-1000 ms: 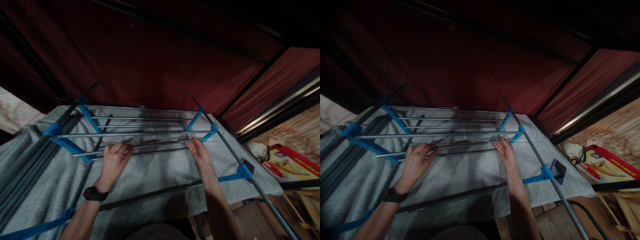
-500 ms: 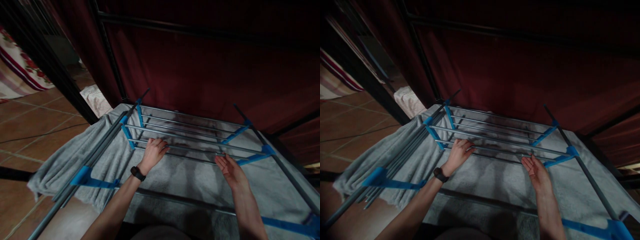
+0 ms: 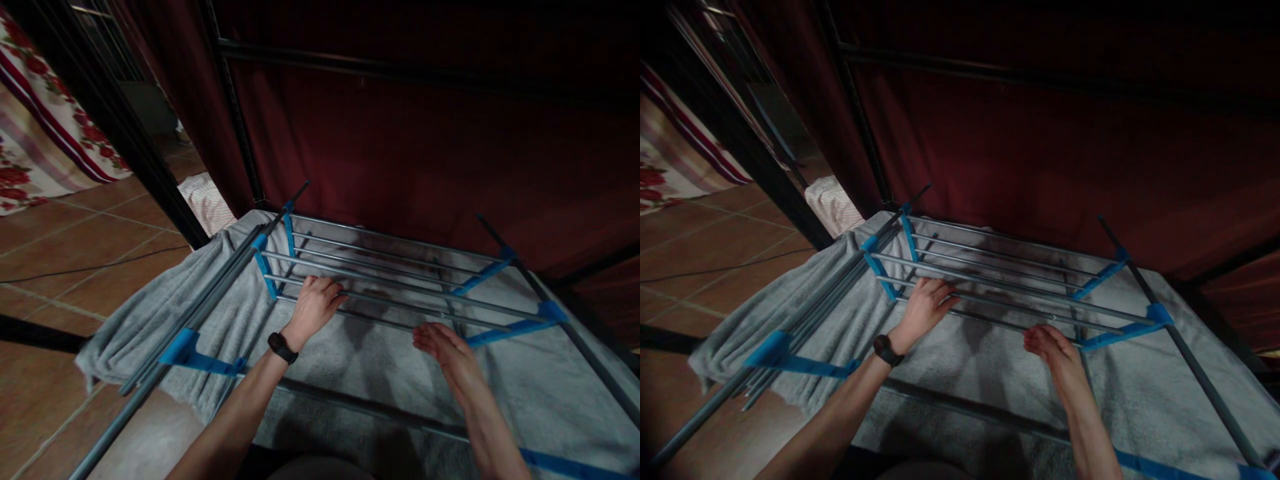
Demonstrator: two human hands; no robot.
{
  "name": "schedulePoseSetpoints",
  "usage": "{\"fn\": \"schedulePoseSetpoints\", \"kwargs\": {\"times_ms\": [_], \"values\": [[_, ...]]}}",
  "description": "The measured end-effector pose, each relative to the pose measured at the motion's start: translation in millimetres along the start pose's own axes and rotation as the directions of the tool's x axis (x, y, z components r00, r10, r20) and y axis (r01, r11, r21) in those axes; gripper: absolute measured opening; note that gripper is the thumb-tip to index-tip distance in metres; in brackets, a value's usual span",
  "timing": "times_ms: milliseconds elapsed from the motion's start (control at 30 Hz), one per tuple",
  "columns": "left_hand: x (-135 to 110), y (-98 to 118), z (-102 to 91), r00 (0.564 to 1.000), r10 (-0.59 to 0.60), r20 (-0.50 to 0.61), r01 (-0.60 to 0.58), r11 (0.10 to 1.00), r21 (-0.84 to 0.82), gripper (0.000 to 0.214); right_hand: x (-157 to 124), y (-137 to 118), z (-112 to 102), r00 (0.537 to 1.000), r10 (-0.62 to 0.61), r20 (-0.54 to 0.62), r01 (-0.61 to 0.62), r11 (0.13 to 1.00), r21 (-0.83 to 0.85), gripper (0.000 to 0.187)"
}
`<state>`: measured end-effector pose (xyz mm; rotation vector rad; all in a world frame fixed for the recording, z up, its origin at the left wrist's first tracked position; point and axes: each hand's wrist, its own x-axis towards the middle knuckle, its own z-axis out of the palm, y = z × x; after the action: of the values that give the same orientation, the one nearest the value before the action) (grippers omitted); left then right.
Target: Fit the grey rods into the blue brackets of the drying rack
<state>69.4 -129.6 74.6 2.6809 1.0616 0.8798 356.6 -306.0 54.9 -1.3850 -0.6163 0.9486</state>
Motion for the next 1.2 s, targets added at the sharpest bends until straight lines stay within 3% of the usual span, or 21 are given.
{"fn": "schedulePoseSetpoints", "kwargs": {"times_ms": [67, 133, 233, 267, 333, 400, 500, 633, 733, 800, 833, 867, 967, 1000, 1033, 1100, 1200], "values": [[1, 1, -0.6, 1.000, -0.001, 0.002, 0.001, 1.000, -0.005, 0.024, -10, -2, 20, 0.983, -0.176, 0.057, 0.183, 0.970, -0.162, 0.033], [1, 1, -1.2, 1.000, -0.001, 0.001, 0.001, 1.000, -0.007, 0.024, -16, -3, 40, 0.912, -0.392, 0.123, 0.410, 0.847, -0.338, 0.026], [1, 2, -1.4, 1.000, 0.005, -0.013, -0.005, 1.000, 0.002, 0.024, -17, -3, 68, 0.714, -0.629, 0.307, 0.678, 0.512, -0.528, 0.026], [1, 2, -1.1, 1.000, 0.007, -0.018, -0.007, 1.000, 0.006, 0.024, -14, -2, 77, 0.655, -0.655, 0.377, 0.721, 0.394, -0.570, 0.030], [1, 2, -0.1, 1.000, 0.011, -0.020, -0.010, 1.000, 0.011, 0.024, -6, 0, 92, 0.581, -0.650, 0.491, 0.747, 0.185, -0.639, 0.039], [1, 0, 1.1, 1.000, 0.009, -0.018, -0.009, 1.000, 0.009, 0.023, 4, 1, 102, 0.559, -0.603, 0.570, 0.724, 0.020, -0.690, 0.043], [3, -2, 2.4, 1.000, 0.011, -0.012, -0.011, 1.000, 0.004, 0.023, 18, -1, 107, 0.594, -0.513, 0.619, 0.665, -0.119, -0.737, 0.041], [-2, 0, 2.6, 0.997, 0.028, -0.075, -0.029, 0.999, -0.016, 0.020, 29, -7, 104, 0.622, -0.454, 0.638, 0.658, -0.139, -0.740, 0.037], [-18, 1, 4.5, 0.969, -0.054, -0.240, 0.046, 0.998, -0.037, 0.022, 31, -8, 102, 0.609, -0.462, 0.645, 0.677, -0.121, -0.726, 0.037], [-31, -3, 7.3, 0.895, -0.195, -0.401, 0.169, 0.981, -0.101, 0.018, 31, -7, 101, 0.604, -0.473, 0.641, 0.678, -0.118, -0.726, 0.037], [-38, -8, 8.9, 0.828, -0.288, -0.481, 0.239, 0.958, -0.161, 0.016, 30, -7, 101, 0.603, -0.474, 0.641, 0.678, -0.119, -0.726, 0.037], [-43, -14, 10.1, 0.739, -0.389, -0.551, 0.307, 0.921, -0.239, 0.016, 30, -7, 100, 0.604, -0.473, 0.642, 0.678, -0.119, -0.725, 0.038], [-46, -43, 9.8, 0.393, -0.658, -0.643, 0.408, 0.751, -0.520, 0.022, 31, -8, 100, 0.613, -0.453, 0.647, 0.684, -0.106, -0.722, 0.039], [-43, -54, 8.0, 0.297, -0.717, -0.631, 0.393, 0.694, -0.603, 0.025, 31, -8, 100, 0.616, -0.447, 0.648, 0.686, -0.098, -0.720, 0.040], [-39, -65, 5.4, 0.233, -0.762, -0.605, 0.359, 0.645, -0.674, 0.028, 31, -9, 99, 0.619, -0.443, 0.649, 0.689, -0.092, -0.719, 0.039], [-27, -82, -1.5, 0.183, -0.833, -0.522, 0.273, 0.554, -0.787, 0.033, 31, -10, 99, 0.616, -0.445, 0.649, 0.693, -0.084, -0.716, 0.037], [-8, -95, -13.2, 0.210, -0.910, -0.357, 0.168, 0.394, -0.904, 0.041, 32, -9, 100, 0.604, -0.464, 0.647, 0.700, -0.078, -0.710, 0.035]]}}
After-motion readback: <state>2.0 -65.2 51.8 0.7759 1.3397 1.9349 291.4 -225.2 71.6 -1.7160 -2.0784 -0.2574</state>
